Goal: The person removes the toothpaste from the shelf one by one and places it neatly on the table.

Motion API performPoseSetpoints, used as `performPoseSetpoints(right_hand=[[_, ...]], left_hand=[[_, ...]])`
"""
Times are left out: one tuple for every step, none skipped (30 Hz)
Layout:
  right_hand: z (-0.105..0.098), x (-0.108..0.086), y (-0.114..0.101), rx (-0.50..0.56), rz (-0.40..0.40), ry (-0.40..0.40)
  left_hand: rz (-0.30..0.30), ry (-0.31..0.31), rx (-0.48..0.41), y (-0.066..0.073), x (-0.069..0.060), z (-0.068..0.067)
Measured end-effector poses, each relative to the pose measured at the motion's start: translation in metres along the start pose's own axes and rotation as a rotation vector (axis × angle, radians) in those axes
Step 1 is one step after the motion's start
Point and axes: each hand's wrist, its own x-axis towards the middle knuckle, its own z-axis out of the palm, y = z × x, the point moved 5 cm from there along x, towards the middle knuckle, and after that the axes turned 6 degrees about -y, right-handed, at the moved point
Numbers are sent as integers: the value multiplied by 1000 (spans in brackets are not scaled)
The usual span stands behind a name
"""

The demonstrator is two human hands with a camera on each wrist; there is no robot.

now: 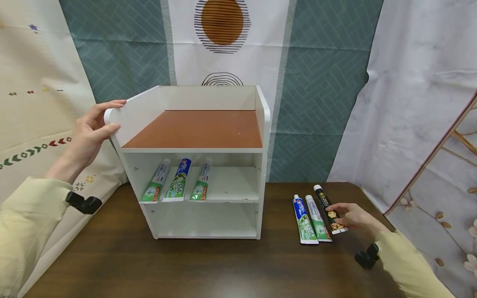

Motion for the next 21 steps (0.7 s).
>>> performPoseSetpoints(right_hand=[[0,0,3,-25,7,10],[0,0,5,-49,12,21],[0,0,8,-56,16,26],[0,0,11,-58,15,25],[1,0,14,-62,15,26],[1,0,18,-58,12,23],[1,0,21,-69,6,21],[2,0,25,-52,3,16],[2,0,28,-37,-1,12],[3,0,32,-32,-3,9],[4,0,35,-24,0,12],[4,0,37,-20,1,17],[5,0,39,-5,6,22],[5,0,41,18,11,24],[5,0,42,12,11,33],[5,0,41,-10,5,42],[5,1,41,-29,2,55],[5,1,40,-51,-6,63],[4,2,39,-67,-12,67],[4,3,39,-96,-20,71],[3,4,38,-129,-31,76]], left_hand=[[-1,0,0,0,0,0],[-1,0,0,0,0,0],[1,1,-4,0,0,1],[2,1,-6,0,0,1],[4,1,-10,0,0,1],[4,1,-11,0,0,1],[5,0,-12,0,0,2],[6,-2,-14,-1,0,2],[6,-3,-16,-1,0,2],[7,-3,-15,-1,0,3],[7,-3,-15,-1,0,3],[7,-4,-14,-2,0,3],[8,-4,-16,-2,0,3],[10,-4,-18,-2,0,3],[11,-3,-20,-2,0,3],[14,-4,-24,-2,1,3],[16,-4,-29,-1,1,3],[18,-4,-34,-1,1,2],[20,-4,-37,-1,1,2],[22,-3,-40,-1,1,2],[24,-2,-43,-1,1,2]])
